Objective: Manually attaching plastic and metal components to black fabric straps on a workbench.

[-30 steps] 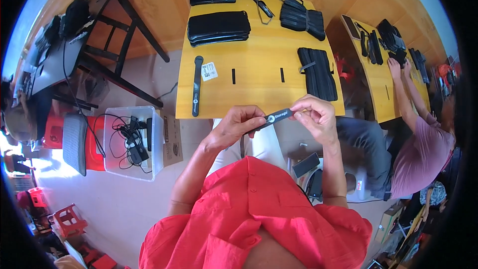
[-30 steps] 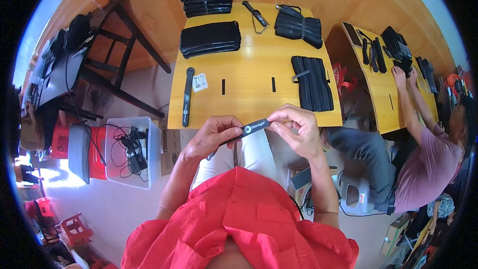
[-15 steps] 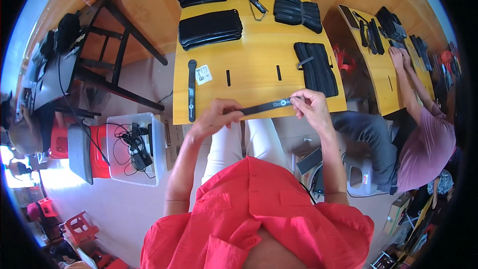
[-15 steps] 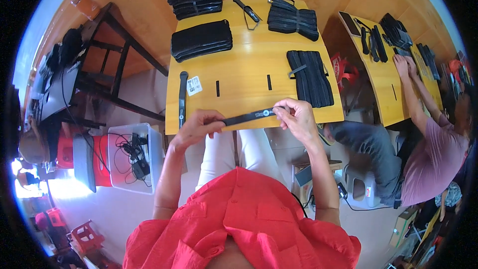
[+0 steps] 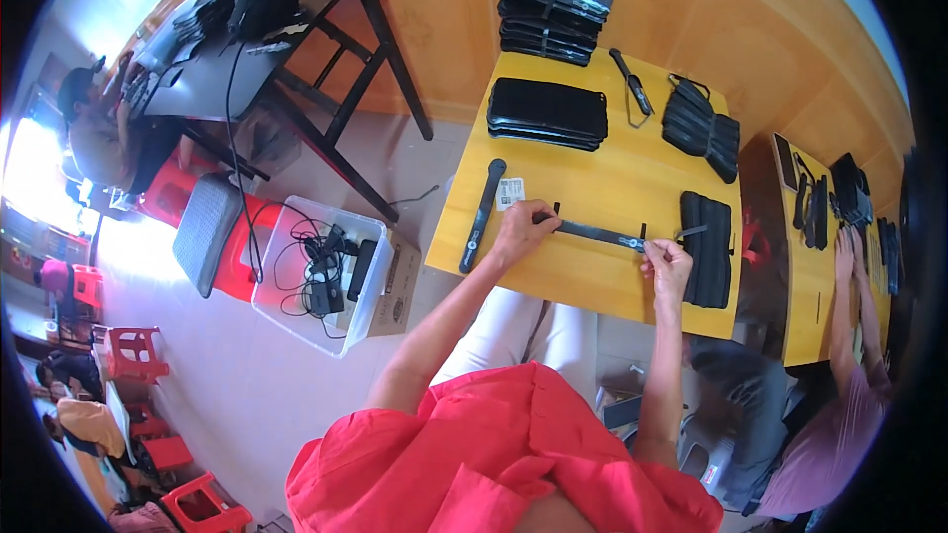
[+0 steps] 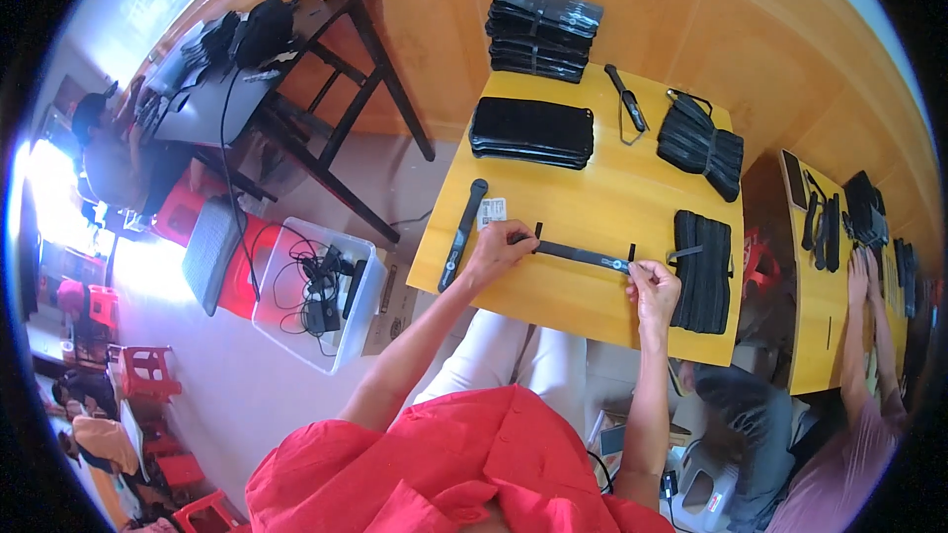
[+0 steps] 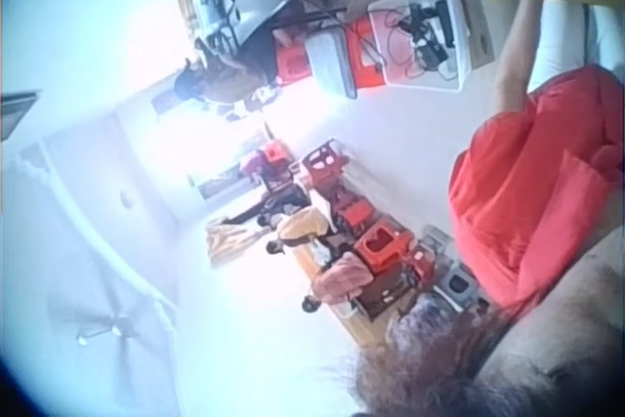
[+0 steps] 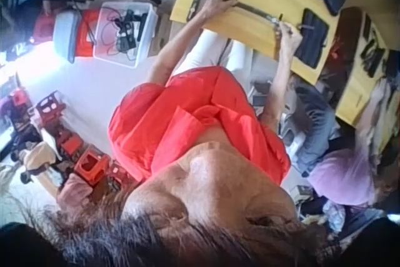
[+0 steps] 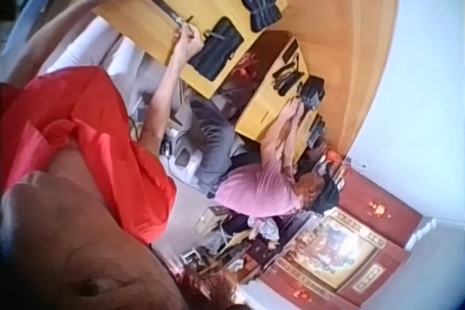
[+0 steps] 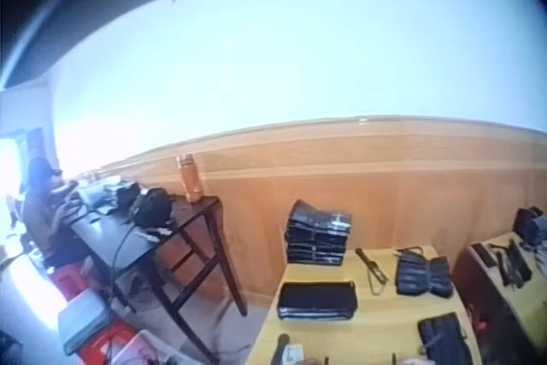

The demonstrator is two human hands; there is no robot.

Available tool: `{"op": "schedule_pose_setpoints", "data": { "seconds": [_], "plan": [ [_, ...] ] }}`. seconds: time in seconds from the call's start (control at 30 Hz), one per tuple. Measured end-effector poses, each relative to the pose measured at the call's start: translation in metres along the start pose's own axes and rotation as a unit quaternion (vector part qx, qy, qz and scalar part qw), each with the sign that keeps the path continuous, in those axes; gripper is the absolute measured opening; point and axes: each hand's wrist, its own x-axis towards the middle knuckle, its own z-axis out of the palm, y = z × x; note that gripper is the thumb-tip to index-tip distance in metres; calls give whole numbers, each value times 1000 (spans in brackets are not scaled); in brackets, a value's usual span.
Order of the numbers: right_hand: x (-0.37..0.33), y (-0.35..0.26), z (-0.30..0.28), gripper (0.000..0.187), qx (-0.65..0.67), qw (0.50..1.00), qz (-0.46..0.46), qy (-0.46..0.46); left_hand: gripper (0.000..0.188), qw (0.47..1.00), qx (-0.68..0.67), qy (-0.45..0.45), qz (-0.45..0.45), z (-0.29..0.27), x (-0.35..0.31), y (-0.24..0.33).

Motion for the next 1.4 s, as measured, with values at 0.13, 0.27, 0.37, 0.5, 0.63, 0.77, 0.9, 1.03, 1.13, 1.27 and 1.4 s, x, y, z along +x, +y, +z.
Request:
{"op": "schedule_pose_setpoints", "data": {
  "seconds": [0.13, 0.27, 0.37, 0.5, 0.63, 0.77, 0.9, 1.03, 1.13, 1.27, 1.4],
  "plan": [
    [13, 27, -2, 7, -15, 999, -21, 31, 16, 999, 20, 28, 31, 16, 15, -10],
    [32, 40, -6, 12, -76, 988, -99, 95, 15, 999, 4, 45, 20, 26, 29, -9],
    [39, 17, 7, 8, -9, 994, -41, 104, 13, 990, -119, -1, -69, 15, 42, -14],
    [44, -2, 1, 8, 16, 997, 11, 72, 11, 984, -130, -46, -112, 12, 53, 2],
    [52, -1, 1, 8, -1, 998, 11, 54, 11, 989, -87, -34, -115, 10, 56, 0],
    [61, 5, 13, 8, -66, 996, -30, 50, 11, 994, -55, -1, -94, 3, 58, -9],
    [66, 5, 18, 8, -98, 993, -27, 54, 12, 995, 59, 30, -76, 1, 62, -12],
    [66, 2, 12, 8, -152, 985, -18, 76, 15, 992, 96, 30, -72, 8, 64, -11],
    [64, 8, 8, 7, -166, 983, -18, 77, 17, 989, 139, 46, -37, 13, 57, -10],
    [66, 20, 8, 9, -159, 983, -2, 88, 17, 988, 138, 57, -22, 16, 54, -11],
    [66, 25, 10, 10, -181, 976, -33, 114, 16, 986, 148, 71, -23, 21, 62, -22]
  ]
}}
